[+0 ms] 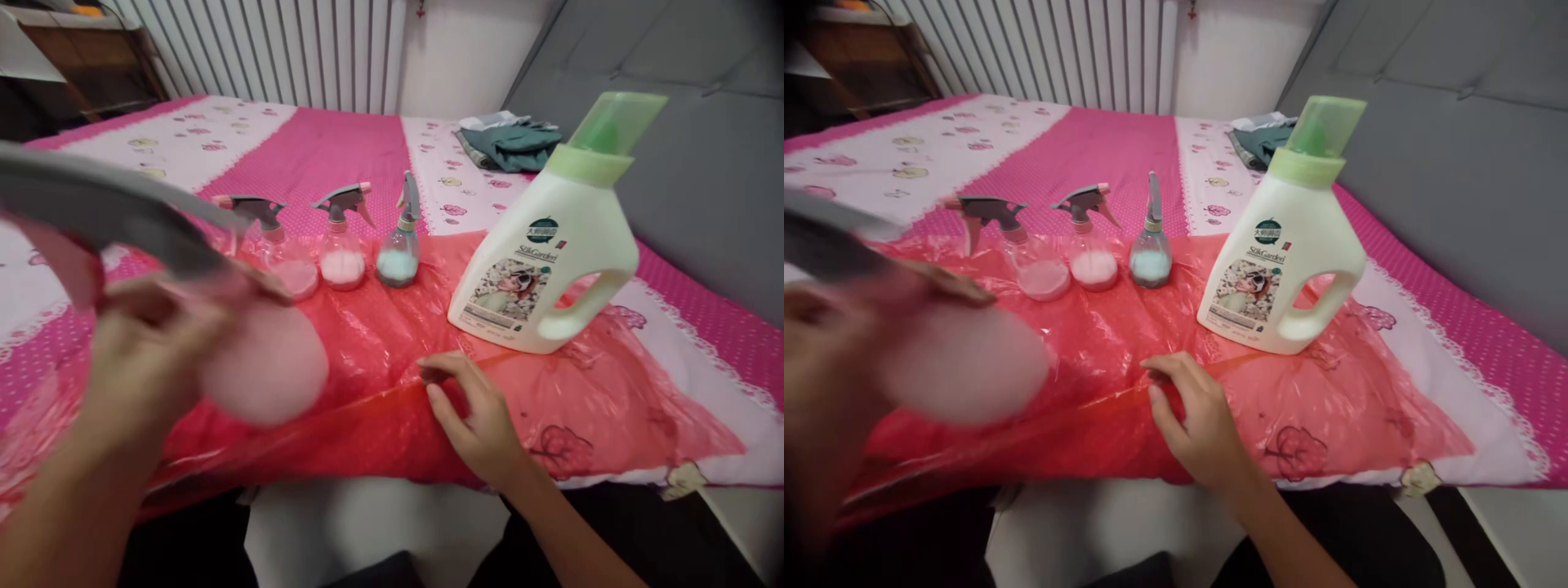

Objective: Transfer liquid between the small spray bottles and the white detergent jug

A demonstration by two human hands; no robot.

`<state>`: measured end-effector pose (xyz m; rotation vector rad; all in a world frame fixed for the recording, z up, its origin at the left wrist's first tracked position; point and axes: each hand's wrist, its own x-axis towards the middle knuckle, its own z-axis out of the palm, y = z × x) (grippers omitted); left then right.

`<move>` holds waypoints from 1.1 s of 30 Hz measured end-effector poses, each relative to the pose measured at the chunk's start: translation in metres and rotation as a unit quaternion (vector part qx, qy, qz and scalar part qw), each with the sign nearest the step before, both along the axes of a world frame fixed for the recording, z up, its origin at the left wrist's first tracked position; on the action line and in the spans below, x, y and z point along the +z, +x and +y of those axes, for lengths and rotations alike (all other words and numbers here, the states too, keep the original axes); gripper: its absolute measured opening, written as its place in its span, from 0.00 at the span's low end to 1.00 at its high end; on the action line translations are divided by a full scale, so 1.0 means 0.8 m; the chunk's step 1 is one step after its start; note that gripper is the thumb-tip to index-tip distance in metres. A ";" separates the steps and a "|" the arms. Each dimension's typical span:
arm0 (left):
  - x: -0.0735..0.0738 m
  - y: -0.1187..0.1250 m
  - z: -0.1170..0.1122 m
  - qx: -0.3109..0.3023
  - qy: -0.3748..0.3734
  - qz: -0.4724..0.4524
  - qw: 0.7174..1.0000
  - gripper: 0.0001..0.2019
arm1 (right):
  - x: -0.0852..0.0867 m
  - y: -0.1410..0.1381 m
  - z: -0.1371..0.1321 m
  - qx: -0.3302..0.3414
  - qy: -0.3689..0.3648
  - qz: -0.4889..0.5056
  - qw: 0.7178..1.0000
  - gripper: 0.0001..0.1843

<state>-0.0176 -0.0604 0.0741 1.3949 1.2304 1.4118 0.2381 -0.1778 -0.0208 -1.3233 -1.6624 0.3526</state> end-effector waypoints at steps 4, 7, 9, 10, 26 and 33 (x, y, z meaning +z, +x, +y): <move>-0.001 0.005 0.001 -0.101 0.015 -0.102 0.990 0.17 | -0.002 0.000 0.002 -0.015 -0.004 0.004 1.000 0.14; -0.003 0.012 -0.002 -0.114 0.019 -0.097 0.989 0.18 | 0.001 -0.002 0.000 -0.001 0.002 0.005 1.000 0.14; -0.007 0.017 -0.006 -0.096 0.039 -0.043 0.994 0.18 | 0.004 -0.003 -0.001 0.005 0.008 0.002 1.000 0.14; -0.009 0.018 -0.008 -0.096 0.027 -0.061 0.993 0.19 | 0.005 -0.003 -0.001 0.004 0.011 -0.001 1.000 0.14; -0.048 0.028 -0.020 -0.246 0.006 0.001 0.969 0.12 | 0.008 -0.001 0.003 -0.012 0.001 -0.017 1.000 0.14; -0.072 -0.002 -0.024 -0.299 -0.098 -0.081 0.946 0.17 | -0.020 0.007 -0.002 -0.031 0.009 0.005 0.999 0.14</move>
